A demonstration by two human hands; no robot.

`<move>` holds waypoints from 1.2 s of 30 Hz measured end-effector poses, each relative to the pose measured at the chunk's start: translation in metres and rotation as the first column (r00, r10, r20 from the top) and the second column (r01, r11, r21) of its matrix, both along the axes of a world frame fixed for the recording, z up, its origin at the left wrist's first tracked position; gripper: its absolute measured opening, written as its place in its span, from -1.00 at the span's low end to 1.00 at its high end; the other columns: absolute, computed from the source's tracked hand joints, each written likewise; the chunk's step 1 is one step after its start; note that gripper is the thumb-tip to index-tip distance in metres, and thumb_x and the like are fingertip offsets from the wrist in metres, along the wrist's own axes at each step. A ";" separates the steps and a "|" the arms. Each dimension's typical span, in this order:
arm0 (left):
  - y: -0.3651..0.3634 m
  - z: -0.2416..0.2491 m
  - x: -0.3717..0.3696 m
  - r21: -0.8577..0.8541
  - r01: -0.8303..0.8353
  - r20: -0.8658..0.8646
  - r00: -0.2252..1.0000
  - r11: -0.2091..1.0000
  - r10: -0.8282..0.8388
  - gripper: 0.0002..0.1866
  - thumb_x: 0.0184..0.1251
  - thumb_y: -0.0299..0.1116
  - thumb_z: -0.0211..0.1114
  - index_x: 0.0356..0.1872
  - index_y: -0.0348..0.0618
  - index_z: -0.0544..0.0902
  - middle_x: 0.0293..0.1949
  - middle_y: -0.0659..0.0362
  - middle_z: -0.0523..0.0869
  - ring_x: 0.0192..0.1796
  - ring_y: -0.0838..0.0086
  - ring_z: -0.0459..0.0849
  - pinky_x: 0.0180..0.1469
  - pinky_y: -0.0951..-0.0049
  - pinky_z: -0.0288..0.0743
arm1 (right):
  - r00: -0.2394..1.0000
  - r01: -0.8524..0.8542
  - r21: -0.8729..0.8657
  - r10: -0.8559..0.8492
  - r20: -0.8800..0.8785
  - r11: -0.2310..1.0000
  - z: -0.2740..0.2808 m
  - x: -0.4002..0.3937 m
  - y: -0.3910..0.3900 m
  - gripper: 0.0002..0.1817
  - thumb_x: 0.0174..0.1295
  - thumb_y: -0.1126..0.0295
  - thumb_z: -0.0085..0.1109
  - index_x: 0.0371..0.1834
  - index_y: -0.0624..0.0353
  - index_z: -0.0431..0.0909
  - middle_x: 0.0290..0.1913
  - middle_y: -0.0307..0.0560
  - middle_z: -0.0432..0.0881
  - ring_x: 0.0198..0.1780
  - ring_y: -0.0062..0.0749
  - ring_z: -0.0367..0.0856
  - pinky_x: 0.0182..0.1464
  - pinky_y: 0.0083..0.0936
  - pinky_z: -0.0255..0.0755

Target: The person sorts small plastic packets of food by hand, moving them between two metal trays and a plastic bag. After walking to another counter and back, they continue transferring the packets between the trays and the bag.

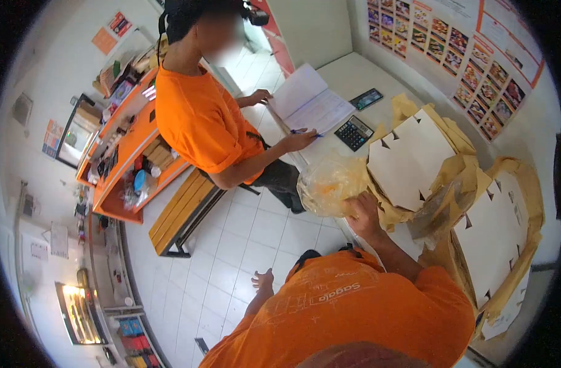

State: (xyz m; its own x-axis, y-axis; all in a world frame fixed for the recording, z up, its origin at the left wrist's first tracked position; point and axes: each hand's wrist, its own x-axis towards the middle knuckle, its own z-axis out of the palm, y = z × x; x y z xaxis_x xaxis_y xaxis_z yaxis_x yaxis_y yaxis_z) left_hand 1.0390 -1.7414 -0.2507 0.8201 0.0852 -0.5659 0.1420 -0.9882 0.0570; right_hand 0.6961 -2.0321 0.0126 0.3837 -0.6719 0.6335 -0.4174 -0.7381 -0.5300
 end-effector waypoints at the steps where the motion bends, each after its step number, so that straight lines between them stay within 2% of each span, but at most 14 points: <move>1: 0.017 -0.003 0.002 0.034 0.094 -0.066 0.994 0.995 -0.092 -0.02 0.12 0.25 0.29 0.50 0.20 0.02 0.52 -0.05 -0.15 0.52 -0.19 -0.15 0.42 -0.30 -0.09 | 1.000 -0.013 -0.003 0.013 0.022 1.000 -0.005 0.001 -0.002 -0.56 -0.27 0.61 0.28 -0.18 0.16 0.56 -0.24 -0.03 0.58 -0.16 -0.04 0.50 -0.10 -0.15 0.32; 8: 0.091 -0.010 -0.010 0.078 -0.185 -0.003 0.983 0.980 0.185 0.02 0.08 0.27 0.31 0.50 0.16 0.01 0.51 -0.11 -0.15 0.50 -0.24 -0.12 0.43 -0.23 -0.02 | 0.997 -0.032 0.044 0.029 0.076 0.999 -0.018 0.003 0.004 -0.55 -0.29 0.66 0.24 -0.18 0.19 0.55 -0.21 -0.02 0.61 -0.17 -0.03 0.49 -0.10 -0.16 0.32; 11: 0.095 -0.042 0.003 0.029 -0.174 -0.025 0.984 0.984 0.175 0.02 0.07 0.29 0.30 0.50 0.17 0.02 0.51 -0.09 -0.16 0.49 -0.25 -0.11 0.42 -0.21 0.00 | 0.996 -0.052 0.051 0.048 0.076 0.997 -0.024 0.000 0.007 -0.55 -0.29 0.65 0.25 -0.18 0.19 0.55 -0.19 -0.03 0.61 -0.15 -0.03 0.49 -0.10 -0.16 0.31; 13: 0.084 -0.052 0.022 0.126 0.048 -0.101 0.994 0.991 -0.036 0.02 0.07 0.31 0.30 0.49 0.19 0.03 0.51 -0.07 -0.15 0.49 -0.24 -0.12 0.42 -0.23 0.00 | 0.996 -0.056 0.052 0.052 0.066 0.997 -0.023 -0.001 0.008 -0.54 -0.28 0.63 0.26 -0.16 0.17 0.55 -0.21 -0.05 0.60 -0.15 -0.05 0.49 -0.10 -0.17 0.31; 14: 0.078 -0.047 0.017 0.083 -0.028 -0.082 0.996 0.996 0.035 0.02 0.07 0.33 0.29 0.50 0.20 0.03 0.51 -0.05 -0.14 0.50 -0.23 -0.13 0.41 -0.24 0.01 | 0.997 -0.053 0.054 0.051 0.053 0.997 -0.021 -0.001 0.009 -0.53 -0.27 0.61 0.28 -0.14 0.15 0.55 -0.23 -0.06 0.58 -0.16 -0.07 0.50 -0.09 -0.18 0.30; 15: 0.054 -0.007 -0.002 0.037 -0.103 -0.063 0.992 0.994 0.106 0.02 0.07 0.34 0.28 0.50 0.21 0.03 0.51 -0.04 -0.13 0.50 -0.22 -0.13 0.41 -0.25 0.01 | 0.998 -0.052 0.054 0.049 0.040 0.997 -0.019 0.000 0.009 -0.53 -0.25 0.60 0.30 -0.13 0.13 0.55 -0.25 -0.08 0.57 -0.16 -0.09 0.50 -0.09 -0.18 0.30; 18: 0.040 -0.019 0.010 0.074 0.079 -0.015 0.997 0.994 -0.078 0.01 0.04 0.34 0.33 0.49 0.32 0.04 0.49 -0.07 -0.11 0.44 -0.22 0.02 0.34 -0.22 0.15 | 0.997 -0.079 0.045 0.079 0.020 0.996 -0.020 0.003 0.007 -0.51 -0.27 0.60 0.30 -0.11 0.13 0.54 -0.24 -0.09 0.57 -0.16 -0.09 0.50 -0.07 -0.18 0.30; 21: 0.034 -0.011 0.001 0.039 -0.011 0.007 1.000 0.999 0.011 0.02 0.05 0.34 0.32 0.49 0.30 0.02 0.49 -0.07 -0.13 0.45 -0.22 0.01 0.34 -0.25 0.15 | 0.997 -0.074 0.012 0.074 0.037 0.997 -0.014 0.008 0.010 -0.48 -0.29 0.60 0.31 -0.10 0.13 0.53 -0.22 -0.07 0.57 -0.14 -0.08 0.50 -0.06 -0.18 0.31; 24: 0.038 -0.003 -0.008 0.007 -0.062 -0.065 0.996 0.998 0.062 0.01 0.11 0.34 0.24 0.51 0.19 0.02 0.51 -0.10 -0.12 0.51 -0.18 -0.11 0.43 -0.20 0.00 | 0.999 -0.039 -0.008 0.040 0.035 0.999 -0.018 0.012 0.015 -0.47 -0.30 0.60 0.33 -0.10 0.13 0.53 -0.20 -0.06 0.58 -0.13 -0.07 0.51 -0.06 -0.17 0.32; 26: 0.057 -0.053 0.004 0.069 -0.014 -0.078 0.997 0.998 0.020 0.02 0.10 0.35 0.25 0.51 0.18 0.02 0.51 -0.10 -0.12 0.50 -0.18 -0.10 0.43 -0.19 0.00 | 0.998 -0.051 0.011 0.050 0.045 0.999 -0.017 0.013 0.021 -0.47 -0.31 0.60 0.33 -0.10 0.14 0.53 -0.18 -0.06 0.58 -0.11 -0.07 0.52 -0.06 -0.17 0.32; 29: 0.072 -0.068 0.009 0.091 0.094 -0.140 0.987 0.991 -0.081 0.02 0.09 0.34 0.26 0.51 0.17 0.02 0.51 -0.11 -0.13 0.51 -0.18 -0.09 0.43 -0.17 0.01 | 0.997 -0.071 0.040 0.069 0.041 0.997 -0.013 0.013 0.030 -0.50 -0.29 0.61 0.30 -0.12 0.17 0.55 -0.18 -0.02 0.58 -0.10 -0.04 0.50 -0.04 -0.18 0.32; 31: 0.072 -0.053 0.003 0.072 0.077 -0.142 0.988 0.994 -0.066 0.02 0.09 0.33 0.27 0.51 0.17 0.02 0.51 -0.11 -0.13 0.50 -0.17 -0.08 0.43 -0.16 0.02 | 0.997 -0.073 0.045 0.072 0.031 0.996 -0.009 0.014 0.034 -0.52 -0.28 0.62 0.29 -0.14 0.18 0.55 -0.19 -0.01 0.58 -0.11 -0.03 0.49 -0.03 -0.19 0.33; 33: 0.063 -0.035 -0.007 0.040 -0.042 -0.093 0.995 0.998 0.046 0.02 0.09 0.32 0.27 0.51 0.18 0.02 0.51 -0.11 -0.12 0.50 -0.17 -0.06 0.43 -0.16 0.02 | 0.998 -0.064 0.037 0.064 0.017 0.997 -0.006 0.017 0.037 -0.52 -0.29 0.63 0.29 -0.14 0.18 0.56 -0.21 -0.02 0.57 -0.12 -0.03 0.49 -0.03 -0.18 0.33; 36: 0.079 -0.095 0.029 0.045 0.014 -0.165 0.986 0.999 -0.006 0.02 0.08 0.31 0.27 0.51 0.18 0.03 0.50 -0.11 -0.10 0.49 -0.17 -0.05 0.43 -0.15 0.03 | 0.997 -0.072 0.040 0.071 0.021 0.997 -0.009 0.021 0.038 -0.52 -0.30 0.63 0.30 -0.16 0.17 0.56 -0.25 -0.03 0.54 -0.14 -0.06 0.49 -0.06 -0.19 0.32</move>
State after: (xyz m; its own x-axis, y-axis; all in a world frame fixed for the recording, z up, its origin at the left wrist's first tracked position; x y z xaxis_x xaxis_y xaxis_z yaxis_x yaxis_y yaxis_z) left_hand 1.0681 -1.6627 -0.3458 0.7169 0.1064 -0.6890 0.1355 -0.9907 -0.0120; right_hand 0.7170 -1.9941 0.0035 0.4194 -0.6684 0.6143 -0.3539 -0.7436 -0.5674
